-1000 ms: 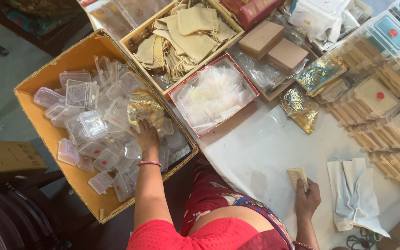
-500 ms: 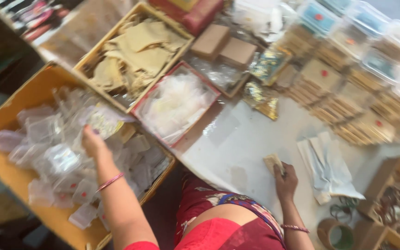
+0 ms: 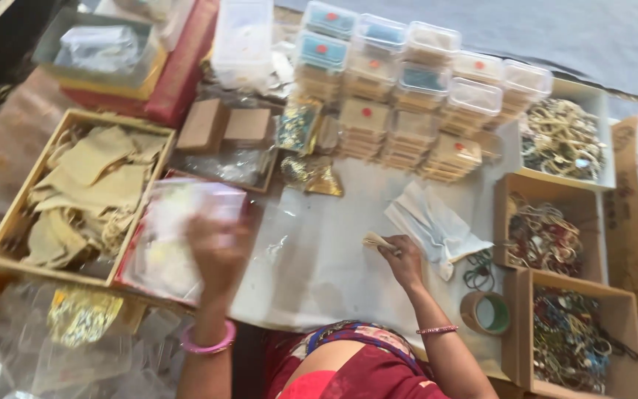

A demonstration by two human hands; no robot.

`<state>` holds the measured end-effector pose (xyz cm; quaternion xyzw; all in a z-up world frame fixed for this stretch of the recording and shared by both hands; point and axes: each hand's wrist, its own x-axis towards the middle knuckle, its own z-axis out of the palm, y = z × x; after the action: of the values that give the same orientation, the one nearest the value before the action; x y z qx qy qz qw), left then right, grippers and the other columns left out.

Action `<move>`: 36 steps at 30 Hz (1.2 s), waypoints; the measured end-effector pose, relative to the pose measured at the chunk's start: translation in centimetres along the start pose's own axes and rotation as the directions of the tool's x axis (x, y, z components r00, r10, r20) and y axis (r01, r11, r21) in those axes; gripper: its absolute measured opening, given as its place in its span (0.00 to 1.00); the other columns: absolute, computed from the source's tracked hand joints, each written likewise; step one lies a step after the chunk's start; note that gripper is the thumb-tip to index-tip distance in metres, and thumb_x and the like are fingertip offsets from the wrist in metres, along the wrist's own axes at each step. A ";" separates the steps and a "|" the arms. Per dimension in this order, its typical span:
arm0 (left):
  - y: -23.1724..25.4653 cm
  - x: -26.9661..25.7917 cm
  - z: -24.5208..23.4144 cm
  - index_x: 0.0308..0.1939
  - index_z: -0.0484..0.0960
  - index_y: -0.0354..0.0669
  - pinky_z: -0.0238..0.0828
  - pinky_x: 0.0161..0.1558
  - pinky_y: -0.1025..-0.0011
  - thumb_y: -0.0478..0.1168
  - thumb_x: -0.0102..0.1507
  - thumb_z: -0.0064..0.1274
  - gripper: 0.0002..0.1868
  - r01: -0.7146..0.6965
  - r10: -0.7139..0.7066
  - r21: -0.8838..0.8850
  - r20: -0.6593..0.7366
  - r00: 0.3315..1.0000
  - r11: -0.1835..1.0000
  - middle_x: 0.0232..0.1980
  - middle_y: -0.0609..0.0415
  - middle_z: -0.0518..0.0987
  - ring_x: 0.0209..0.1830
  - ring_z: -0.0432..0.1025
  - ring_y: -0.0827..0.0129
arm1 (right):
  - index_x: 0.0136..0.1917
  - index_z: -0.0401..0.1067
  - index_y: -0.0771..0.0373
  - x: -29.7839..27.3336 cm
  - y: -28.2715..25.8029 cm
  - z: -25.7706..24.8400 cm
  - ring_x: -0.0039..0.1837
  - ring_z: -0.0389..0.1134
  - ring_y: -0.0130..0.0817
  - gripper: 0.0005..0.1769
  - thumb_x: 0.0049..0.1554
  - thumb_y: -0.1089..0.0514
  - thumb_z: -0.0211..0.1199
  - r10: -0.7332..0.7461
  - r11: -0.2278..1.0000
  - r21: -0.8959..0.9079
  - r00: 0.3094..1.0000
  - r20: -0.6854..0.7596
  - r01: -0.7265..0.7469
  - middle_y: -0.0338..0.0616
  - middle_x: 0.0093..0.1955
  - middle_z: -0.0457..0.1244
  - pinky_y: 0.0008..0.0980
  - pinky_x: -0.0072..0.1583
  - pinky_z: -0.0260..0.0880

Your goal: The person cleans a silver chain using a white cloth on a table filled with boxes of jewelry and packaging materials. They wipe the chain, place it into a small beige pouch, and then pick up a plastic container to continue working.

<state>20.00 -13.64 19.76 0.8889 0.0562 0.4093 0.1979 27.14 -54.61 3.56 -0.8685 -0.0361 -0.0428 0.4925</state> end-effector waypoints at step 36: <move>7.4 -11.6 20.5 0.75 0.60 0.43 0.61 0.66 0.54 0.49 0.49 0.70 0.54 0.032 0.237 -0.436 0.547 0.803 0.899 0.67 0.44 0.68 0.66 0.64 0.48 | 0.62 0.74 0.54 2.5 -7.2 2.0 0.68 0.61 0.42 0.19 0.60 0.51 0.56 -0.277 0.740 -0.411 0.798 0.535 0.532 0.43 0.64 0.66 0.57 0.65 0.51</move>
<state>27.29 -29.75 2.52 0.9080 -0.1474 0.1266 0.3711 28.95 -49.17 8.99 -0.9269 -0.3259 0.0368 0.1826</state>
